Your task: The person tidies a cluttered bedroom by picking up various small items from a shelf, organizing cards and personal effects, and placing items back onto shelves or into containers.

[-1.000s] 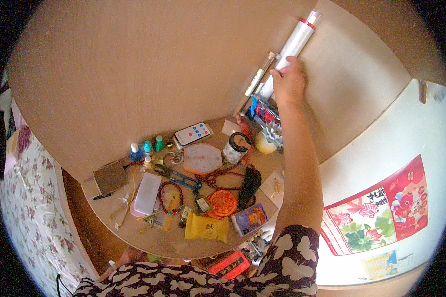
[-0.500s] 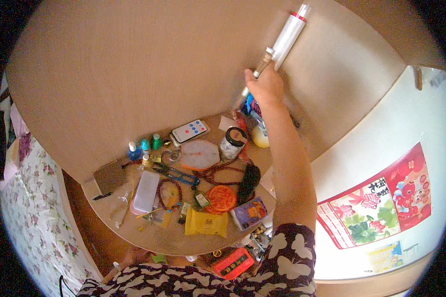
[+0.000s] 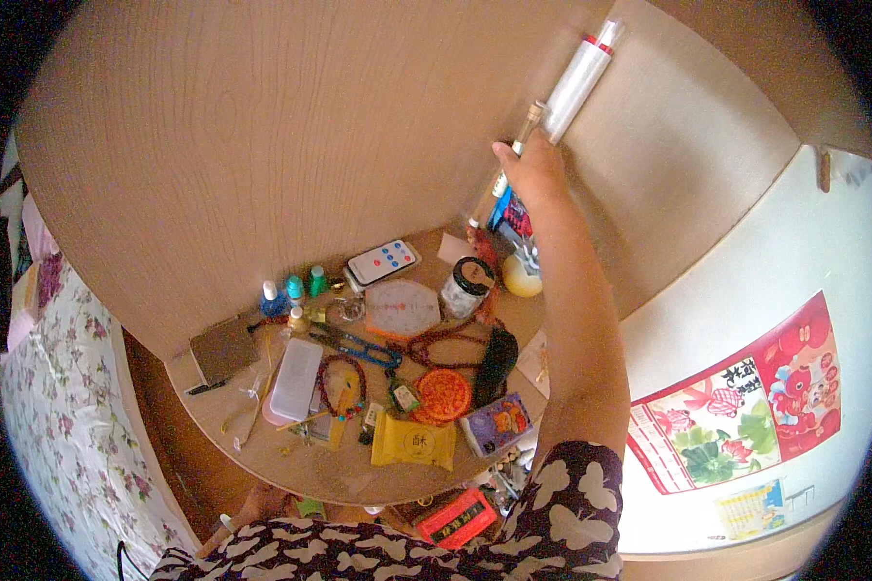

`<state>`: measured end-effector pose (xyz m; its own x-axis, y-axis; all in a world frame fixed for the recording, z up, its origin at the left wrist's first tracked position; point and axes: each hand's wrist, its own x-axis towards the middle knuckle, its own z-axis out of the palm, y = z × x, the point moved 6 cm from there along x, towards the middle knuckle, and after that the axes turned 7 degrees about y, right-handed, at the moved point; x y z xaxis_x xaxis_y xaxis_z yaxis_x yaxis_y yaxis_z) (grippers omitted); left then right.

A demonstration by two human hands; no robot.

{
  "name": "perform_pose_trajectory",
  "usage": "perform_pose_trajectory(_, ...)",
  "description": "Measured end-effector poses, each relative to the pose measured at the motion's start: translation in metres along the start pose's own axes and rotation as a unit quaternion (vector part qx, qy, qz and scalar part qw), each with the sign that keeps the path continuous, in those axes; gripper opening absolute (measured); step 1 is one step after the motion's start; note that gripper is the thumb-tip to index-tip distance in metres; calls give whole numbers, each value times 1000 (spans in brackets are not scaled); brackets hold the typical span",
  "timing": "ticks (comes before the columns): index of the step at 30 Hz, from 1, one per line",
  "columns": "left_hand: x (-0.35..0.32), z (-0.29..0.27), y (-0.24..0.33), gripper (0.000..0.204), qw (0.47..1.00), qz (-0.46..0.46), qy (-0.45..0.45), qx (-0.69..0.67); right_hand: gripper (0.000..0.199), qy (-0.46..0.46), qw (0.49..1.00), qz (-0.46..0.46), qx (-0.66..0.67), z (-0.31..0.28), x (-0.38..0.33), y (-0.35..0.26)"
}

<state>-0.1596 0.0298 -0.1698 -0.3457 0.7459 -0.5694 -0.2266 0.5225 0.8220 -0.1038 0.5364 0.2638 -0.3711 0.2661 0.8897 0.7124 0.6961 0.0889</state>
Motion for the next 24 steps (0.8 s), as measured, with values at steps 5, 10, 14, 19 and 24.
perform_pose_trajectory(5, -9, 4, 24, 26, 998, 18, 2, 58, 41, -119, 983, 112, 81, -9, -4, 10)
perform_pose_trajectory(10, 1, 5, -5, 27, 998, 45, -26, 45, 39, -174, 945, 199, 190, -1, -10, 10)
perform_pose_trajectory(14, -2, 14, -6, 30, 990, -78, -21, -113, 35, -187, 948, 175, 188, 1, -7, -3)
perform_pose_trajectory(19, -7, 11, -8, 31, 992, -89, -13, -84, 37, -248, 939, 184, 152, 3, -9, -7)
perform_pose_trajectory(24, -7, 12, -10, 30, 989, -74, 8, -128, 35, -203, 950, 172, 161, 3, -19, -2)
